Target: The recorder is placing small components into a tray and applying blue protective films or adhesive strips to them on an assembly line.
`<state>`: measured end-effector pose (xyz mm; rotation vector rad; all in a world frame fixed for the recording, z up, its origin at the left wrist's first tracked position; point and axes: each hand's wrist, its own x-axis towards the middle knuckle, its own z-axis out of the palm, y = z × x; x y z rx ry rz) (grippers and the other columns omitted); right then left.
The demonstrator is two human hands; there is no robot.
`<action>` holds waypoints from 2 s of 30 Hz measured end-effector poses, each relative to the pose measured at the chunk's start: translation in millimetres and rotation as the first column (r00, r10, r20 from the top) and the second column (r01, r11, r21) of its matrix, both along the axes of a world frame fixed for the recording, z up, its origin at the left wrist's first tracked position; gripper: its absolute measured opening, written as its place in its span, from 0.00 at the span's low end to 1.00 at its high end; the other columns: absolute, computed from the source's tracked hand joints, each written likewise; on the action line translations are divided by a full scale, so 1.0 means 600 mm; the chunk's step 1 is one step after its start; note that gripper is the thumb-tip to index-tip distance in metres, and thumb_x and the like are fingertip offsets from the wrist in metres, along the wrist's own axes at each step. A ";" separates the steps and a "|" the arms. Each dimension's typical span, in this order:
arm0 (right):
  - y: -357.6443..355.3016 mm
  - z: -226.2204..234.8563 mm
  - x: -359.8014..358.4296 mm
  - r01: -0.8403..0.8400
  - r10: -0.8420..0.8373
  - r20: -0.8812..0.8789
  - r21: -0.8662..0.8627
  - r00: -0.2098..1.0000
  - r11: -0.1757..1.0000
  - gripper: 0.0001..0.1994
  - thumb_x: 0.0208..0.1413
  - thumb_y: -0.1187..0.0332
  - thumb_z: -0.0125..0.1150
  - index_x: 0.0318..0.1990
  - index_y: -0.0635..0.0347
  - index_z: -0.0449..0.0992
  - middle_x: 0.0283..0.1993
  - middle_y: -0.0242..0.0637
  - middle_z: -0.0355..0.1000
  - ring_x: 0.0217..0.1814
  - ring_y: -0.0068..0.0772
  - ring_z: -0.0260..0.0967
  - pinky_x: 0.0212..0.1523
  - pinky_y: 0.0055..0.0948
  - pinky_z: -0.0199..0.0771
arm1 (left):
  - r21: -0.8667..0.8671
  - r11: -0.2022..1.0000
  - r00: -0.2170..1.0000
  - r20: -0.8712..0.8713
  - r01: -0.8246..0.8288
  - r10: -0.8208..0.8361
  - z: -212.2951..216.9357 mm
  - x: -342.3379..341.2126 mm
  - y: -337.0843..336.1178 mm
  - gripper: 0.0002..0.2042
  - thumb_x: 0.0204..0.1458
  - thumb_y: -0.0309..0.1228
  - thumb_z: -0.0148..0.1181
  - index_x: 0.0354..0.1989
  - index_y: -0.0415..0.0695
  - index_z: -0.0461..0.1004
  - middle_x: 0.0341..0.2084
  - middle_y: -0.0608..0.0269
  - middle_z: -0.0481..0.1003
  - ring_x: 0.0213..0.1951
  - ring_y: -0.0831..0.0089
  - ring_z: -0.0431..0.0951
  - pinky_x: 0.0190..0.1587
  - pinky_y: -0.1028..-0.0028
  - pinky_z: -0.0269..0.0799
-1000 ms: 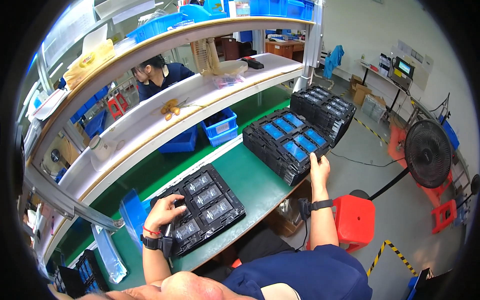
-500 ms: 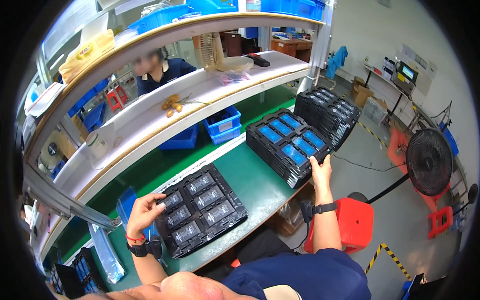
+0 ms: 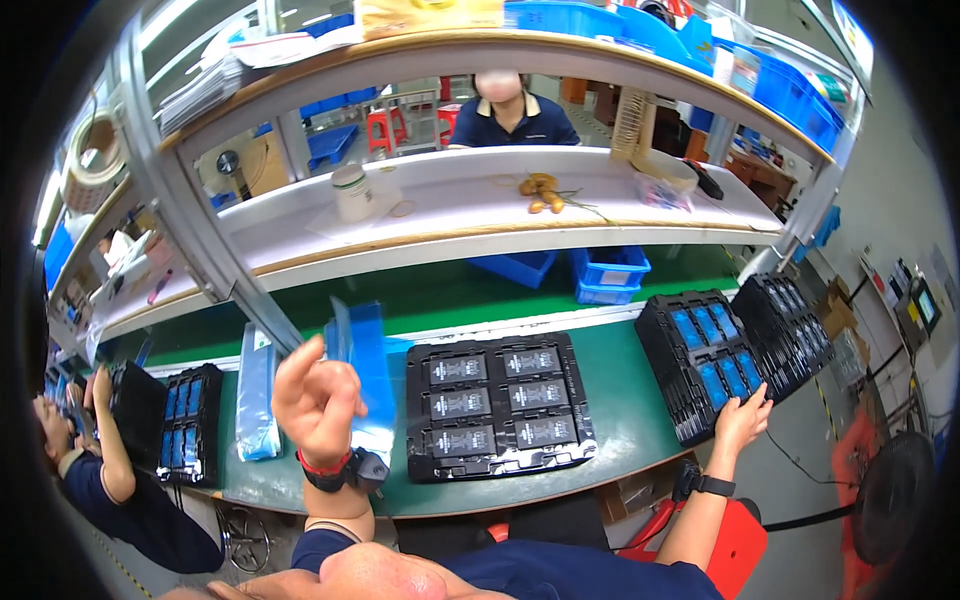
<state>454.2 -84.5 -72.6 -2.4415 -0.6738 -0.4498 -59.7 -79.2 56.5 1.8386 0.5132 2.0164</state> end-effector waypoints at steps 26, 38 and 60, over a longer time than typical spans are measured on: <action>-0.003 -0.018 -0.406 -0.657 0.858 -0.300 0.752 -0.416 -0.056 0.06 0.47 0.79 0.58 0.35 0.67 0.73 0.36 0.34 0.72 0.40 0.22 0.69 0.41 0.22 0.69 | -0.028 0.976 0.528 -0.838 0.214 -0.140 -0.118 0.167 0.035 0.11 0.43 0.26 0.57 0.36 0.42 0.69 0.25 0.58 0.73 0.24 0.60 0.76 0.22 0.68 0.71; 0.003 -0.016 -0.402 -0.446 0.725 -0.348 0.893 -0.595 0.063 0.13 0.59 0.77 0.46 0.50 0.68 0.69 0.36 0.42 0.73 0.34 0.27 0.72 0.39 0.23 0.72 | 0.073 0.996 0.712 -0.702 0.041 0.022 -0.062 0.130 0.048 0.23 0.39 0.14 0.51 0.48 0.39 0.70 0.46 0.47 0.71 0.41 0.56 0.75 0.41 0.66 0.73; 0.003 -0.011 -0.399 -0.465 0.725 -0.356 0.884 -0.590 0.055 0.12 0.59 0.76 0.46 0.48 0.68 0.70 0.36 0.41 0.73 0.34 0.27 0.71 0.40 0.24 0.71 | 0.146 0.987 0.728 -0.669 -0.069 0.150 -0.055 0.114 0.054 0.14 0.38 0.15 0.54 0.37 0.37 0.74 0.41 0.50 0.74 0.39 0.59 0.77 0.42 0.68 0.74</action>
